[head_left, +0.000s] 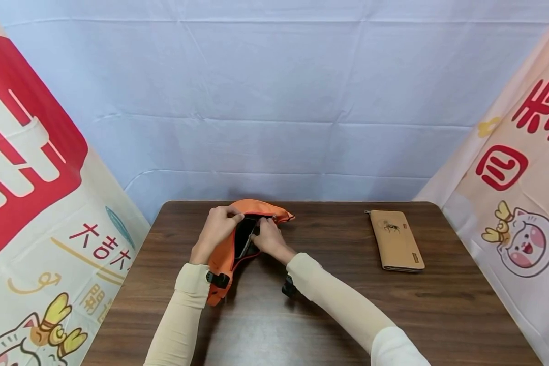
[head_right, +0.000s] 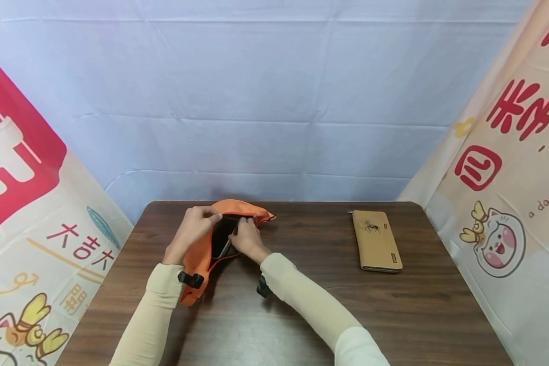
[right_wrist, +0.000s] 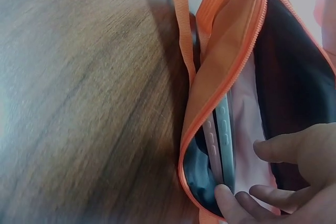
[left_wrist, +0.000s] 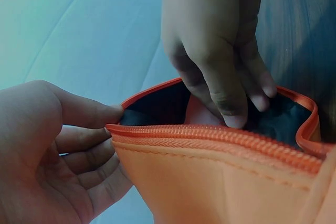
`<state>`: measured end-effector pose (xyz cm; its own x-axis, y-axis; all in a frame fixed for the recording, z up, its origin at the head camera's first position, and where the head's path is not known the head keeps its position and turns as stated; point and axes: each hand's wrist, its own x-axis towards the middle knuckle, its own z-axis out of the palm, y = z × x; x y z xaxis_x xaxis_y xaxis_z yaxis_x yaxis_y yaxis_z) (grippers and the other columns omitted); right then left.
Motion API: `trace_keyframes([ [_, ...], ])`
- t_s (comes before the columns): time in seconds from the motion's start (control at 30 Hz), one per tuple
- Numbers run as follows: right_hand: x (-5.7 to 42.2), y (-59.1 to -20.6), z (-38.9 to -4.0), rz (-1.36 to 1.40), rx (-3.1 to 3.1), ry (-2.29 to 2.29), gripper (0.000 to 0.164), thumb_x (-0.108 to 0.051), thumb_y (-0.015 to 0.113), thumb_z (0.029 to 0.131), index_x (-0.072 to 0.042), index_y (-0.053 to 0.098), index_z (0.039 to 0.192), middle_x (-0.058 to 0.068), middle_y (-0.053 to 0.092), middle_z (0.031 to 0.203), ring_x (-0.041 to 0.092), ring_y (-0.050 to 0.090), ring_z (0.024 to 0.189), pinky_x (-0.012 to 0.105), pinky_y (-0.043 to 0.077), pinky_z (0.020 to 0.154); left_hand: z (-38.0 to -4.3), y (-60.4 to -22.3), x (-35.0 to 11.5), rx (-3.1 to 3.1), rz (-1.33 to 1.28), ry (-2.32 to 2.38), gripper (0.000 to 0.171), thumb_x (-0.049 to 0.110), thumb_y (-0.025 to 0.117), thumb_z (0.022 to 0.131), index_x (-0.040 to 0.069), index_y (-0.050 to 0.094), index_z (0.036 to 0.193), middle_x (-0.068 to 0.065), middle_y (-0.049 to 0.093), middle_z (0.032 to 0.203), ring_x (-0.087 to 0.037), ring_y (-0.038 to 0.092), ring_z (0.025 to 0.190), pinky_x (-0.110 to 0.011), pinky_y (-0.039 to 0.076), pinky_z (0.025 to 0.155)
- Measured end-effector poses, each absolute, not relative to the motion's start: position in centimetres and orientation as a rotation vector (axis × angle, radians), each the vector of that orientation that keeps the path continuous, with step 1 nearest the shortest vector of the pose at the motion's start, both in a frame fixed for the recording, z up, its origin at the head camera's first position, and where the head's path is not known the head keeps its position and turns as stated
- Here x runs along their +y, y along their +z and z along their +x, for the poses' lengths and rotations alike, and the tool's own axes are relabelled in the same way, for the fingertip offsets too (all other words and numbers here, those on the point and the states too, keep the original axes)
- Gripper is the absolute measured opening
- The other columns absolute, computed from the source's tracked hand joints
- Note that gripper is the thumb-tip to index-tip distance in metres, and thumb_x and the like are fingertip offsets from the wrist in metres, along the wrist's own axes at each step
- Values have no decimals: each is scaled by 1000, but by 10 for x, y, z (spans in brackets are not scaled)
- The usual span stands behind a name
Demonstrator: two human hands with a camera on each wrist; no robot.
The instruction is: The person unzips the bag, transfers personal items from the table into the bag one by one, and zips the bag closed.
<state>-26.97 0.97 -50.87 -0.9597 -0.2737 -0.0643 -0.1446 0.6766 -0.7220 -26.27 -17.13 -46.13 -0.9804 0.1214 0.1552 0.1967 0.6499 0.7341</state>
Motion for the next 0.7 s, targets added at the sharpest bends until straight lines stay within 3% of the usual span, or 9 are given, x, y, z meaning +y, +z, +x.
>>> trace_keyframes([
  [0.3,18,-506,-269,-382,2738,-1153,42,-19,70,104,4,59,138,21,58,133,33,63,108,50,56,95,-262,-461,-172,-2783,-254,-1248,27,26,64,108,6,80,118,-11,76,105,-22,52,65,-36,45,68],
  [0.7,32,-496,-264,-441,2740,-1200,41,-19,71,104,4,61,138,25,59,140,35,66,107,56,53,102,-260,-458,-171,-2780,-247,-1240,23,24,65,107,8,80,114,-11,76,107,-21,54,69,-35,46,69],
])
